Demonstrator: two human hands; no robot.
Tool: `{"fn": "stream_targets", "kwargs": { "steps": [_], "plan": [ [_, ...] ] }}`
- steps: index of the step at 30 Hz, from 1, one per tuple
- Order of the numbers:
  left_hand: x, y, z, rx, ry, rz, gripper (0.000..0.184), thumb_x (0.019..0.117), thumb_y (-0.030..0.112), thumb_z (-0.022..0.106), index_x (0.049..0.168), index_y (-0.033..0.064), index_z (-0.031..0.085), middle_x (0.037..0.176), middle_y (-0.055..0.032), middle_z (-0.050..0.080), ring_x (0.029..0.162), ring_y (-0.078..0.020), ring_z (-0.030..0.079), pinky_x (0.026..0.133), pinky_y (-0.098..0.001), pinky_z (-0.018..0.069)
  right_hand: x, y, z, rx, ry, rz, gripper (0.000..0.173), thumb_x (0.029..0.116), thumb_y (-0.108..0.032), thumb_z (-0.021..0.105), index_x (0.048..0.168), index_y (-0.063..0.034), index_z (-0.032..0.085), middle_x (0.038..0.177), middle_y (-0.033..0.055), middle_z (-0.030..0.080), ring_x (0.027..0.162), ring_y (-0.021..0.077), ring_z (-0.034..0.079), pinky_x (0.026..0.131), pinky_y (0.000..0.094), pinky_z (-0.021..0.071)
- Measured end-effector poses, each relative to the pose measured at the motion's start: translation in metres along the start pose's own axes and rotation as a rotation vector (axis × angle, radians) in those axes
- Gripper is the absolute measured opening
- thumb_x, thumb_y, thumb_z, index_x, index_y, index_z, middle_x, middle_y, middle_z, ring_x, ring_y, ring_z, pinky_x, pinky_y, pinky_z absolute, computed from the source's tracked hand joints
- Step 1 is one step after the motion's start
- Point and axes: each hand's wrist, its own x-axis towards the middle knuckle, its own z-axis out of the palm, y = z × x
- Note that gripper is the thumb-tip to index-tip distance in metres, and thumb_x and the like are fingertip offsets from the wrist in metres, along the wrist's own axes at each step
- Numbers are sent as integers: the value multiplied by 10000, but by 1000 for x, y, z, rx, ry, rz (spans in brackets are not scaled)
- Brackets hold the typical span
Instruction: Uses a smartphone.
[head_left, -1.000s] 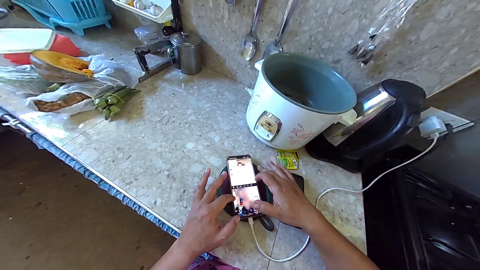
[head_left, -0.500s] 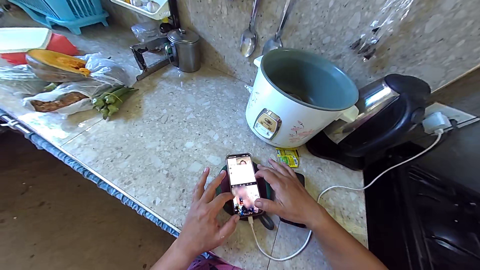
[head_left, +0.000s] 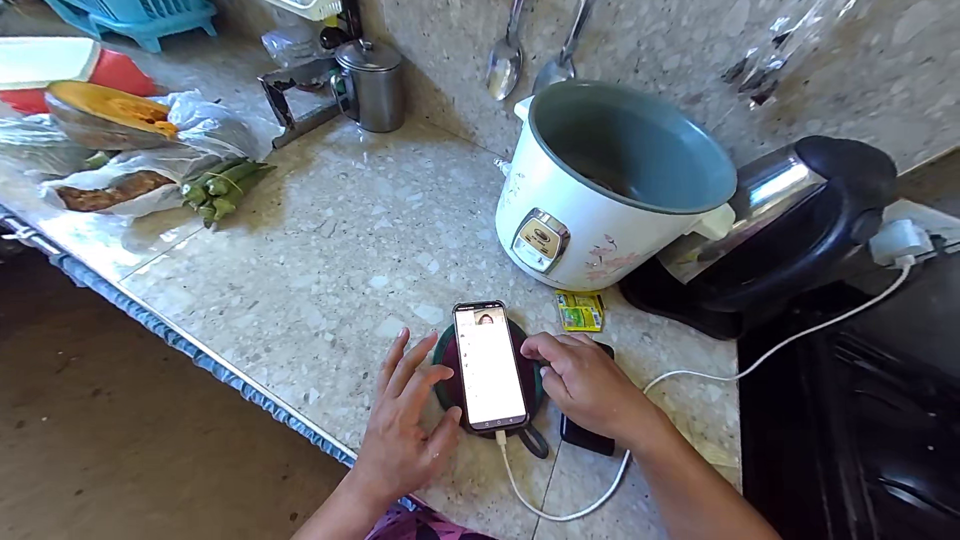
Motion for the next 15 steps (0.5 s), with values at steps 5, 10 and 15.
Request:
{"fn": "stream_targets", "kwargs": {
  "steps": [5,10,15],
  "plan": [
    [1,0,0,20,-8,-13,274,907,344,638,1126,180,649,1513,-118,521,1510,-385,308,1219,-563,280,-2,-8,7,-52,42,-38,378,876,-30,530,1201,-160,673,1060,24,734,1067,245,687,986,518,495],
    [0,-1,1,23,-5,-18,251,907,336,636,1103,183,666,1519,-112,517,1511,-383,305,1219,-569,273,-1,-18,16,-120,13,14,408,868,3,541,1160,-236,694,1078,40,672,1053,268,643,917,510,493],
    [0,0,1,29,-9,-21,264,896,337,644,1112,188,670,1523,-108,515,1514,-381,300,1219,-560,278,2,-23,17,-157,2,82,545,861,10,562,1345,-231,631,1112,66,665,1067,296,630,920,519,481]
  ]
}}
